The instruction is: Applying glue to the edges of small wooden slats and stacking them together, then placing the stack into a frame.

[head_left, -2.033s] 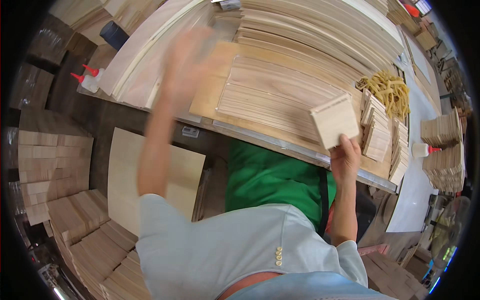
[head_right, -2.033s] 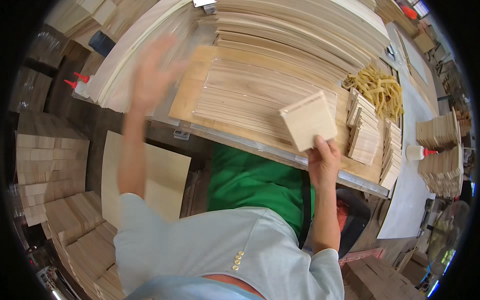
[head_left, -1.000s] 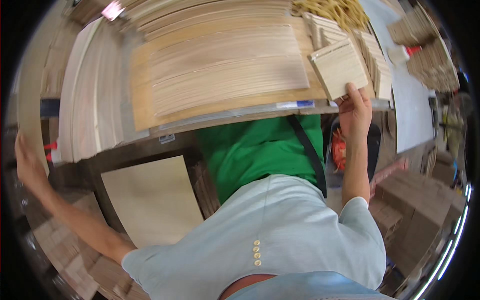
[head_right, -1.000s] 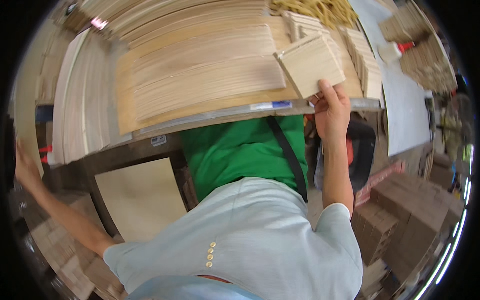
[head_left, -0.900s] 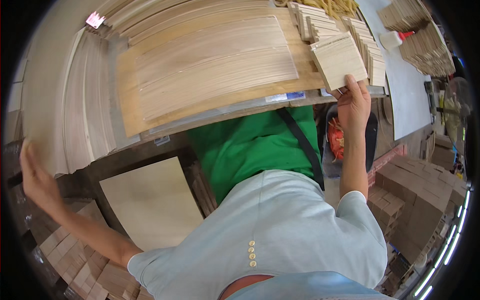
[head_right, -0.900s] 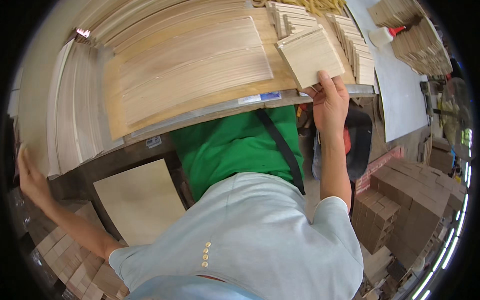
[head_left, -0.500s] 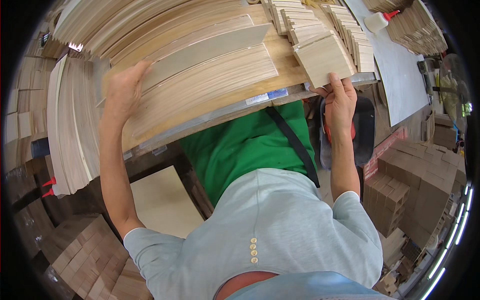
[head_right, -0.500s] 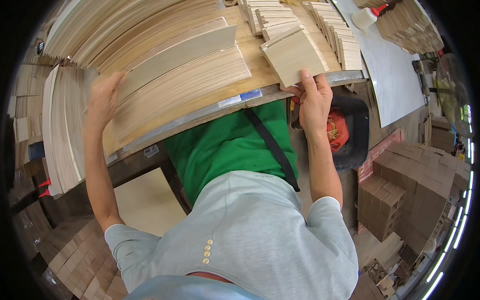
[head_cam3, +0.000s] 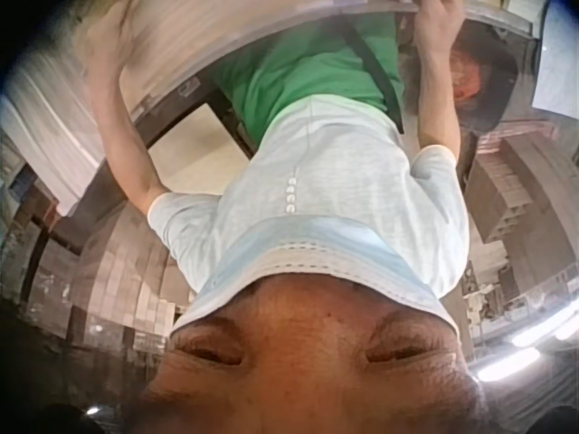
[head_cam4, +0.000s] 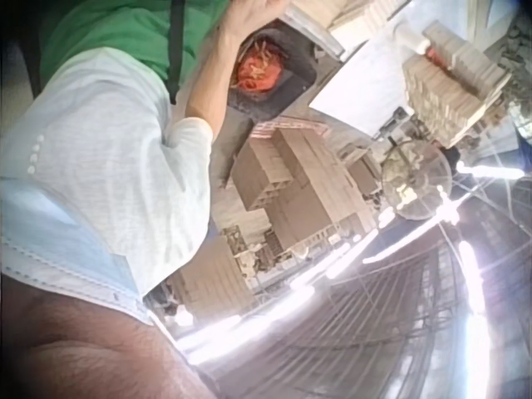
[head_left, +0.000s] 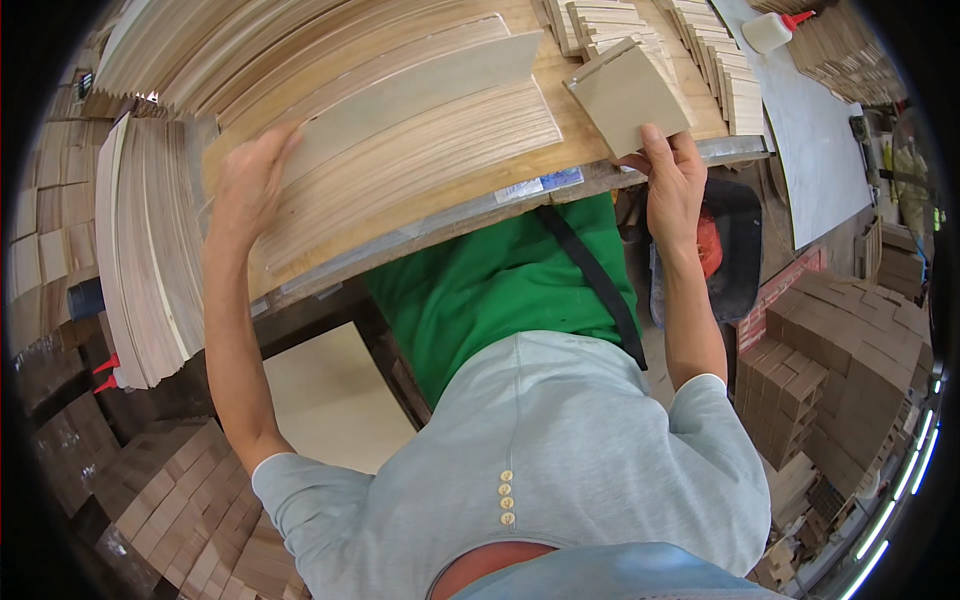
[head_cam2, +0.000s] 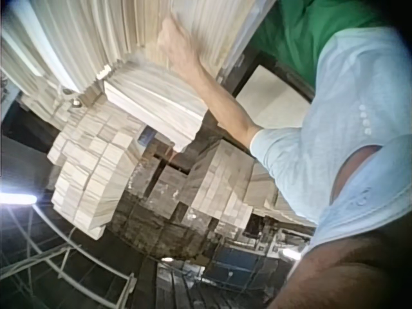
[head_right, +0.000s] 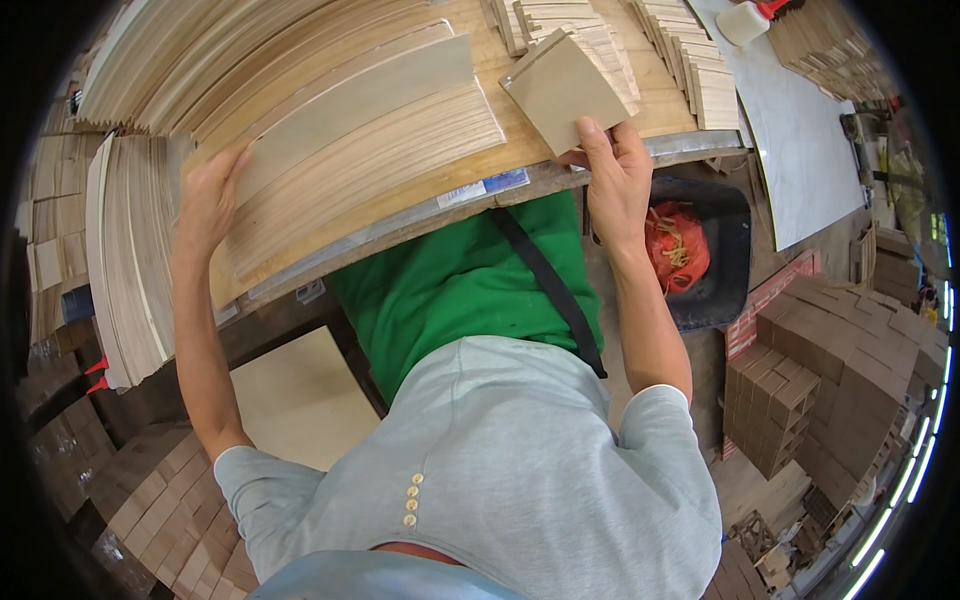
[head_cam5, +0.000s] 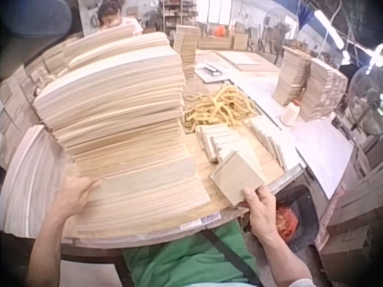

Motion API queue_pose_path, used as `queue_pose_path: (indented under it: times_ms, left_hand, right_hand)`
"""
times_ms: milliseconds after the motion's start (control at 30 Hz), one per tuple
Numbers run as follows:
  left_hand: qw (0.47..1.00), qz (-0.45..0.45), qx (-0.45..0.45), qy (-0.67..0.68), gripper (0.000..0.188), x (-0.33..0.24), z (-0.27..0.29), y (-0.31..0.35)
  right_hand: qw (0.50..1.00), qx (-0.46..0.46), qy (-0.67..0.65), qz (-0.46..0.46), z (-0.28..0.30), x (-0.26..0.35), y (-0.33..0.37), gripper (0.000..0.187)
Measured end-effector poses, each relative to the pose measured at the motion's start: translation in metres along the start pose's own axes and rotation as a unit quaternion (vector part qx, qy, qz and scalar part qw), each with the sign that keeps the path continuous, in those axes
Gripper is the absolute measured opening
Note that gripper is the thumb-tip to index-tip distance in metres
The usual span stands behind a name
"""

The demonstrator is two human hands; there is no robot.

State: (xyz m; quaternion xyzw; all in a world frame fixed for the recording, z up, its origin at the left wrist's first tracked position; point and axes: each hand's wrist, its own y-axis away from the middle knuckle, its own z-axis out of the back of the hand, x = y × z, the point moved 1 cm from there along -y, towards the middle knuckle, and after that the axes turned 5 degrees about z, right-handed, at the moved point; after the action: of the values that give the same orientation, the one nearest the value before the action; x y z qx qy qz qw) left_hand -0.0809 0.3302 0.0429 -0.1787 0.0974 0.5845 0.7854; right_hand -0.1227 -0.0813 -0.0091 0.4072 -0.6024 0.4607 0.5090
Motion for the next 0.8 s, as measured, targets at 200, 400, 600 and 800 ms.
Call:
queue_pose_path:
  times_ms: [200, 400, 600, 800]
  left_hand:
    - [1.0, -0.013, 0.0, 0.002, 0.023, -0.006, -0.003, -0.004]
    - [0.999, 0.019, 0.028, -0.009, 0.022, -0.011, -0.005, -0.001]
    - [1.0, 0.022, 0.017, 0.012, 0.023, -0.007, -0.006, 0.001]
    - [0.999, 0.029, 0.016, 0.02, 0.023, -0.011, -0.006, 0.002]
  right_hand:
    - [0.999, -0.008, 0.035, 0.037, -0.012, -0.004, -0.002, 0.024]
    - [0.971, -0.035, 0.207, 0.118, -0.022, -0.025, -0.004, 0.023]
    - [0.948, -0.025, 0.269, 0.17, -0.05, -0.025, -0.004, 0.02]
    - [0.941, 0.02, 0.297, 0.161, -0.057, -0.014, 0.0, 0.018]
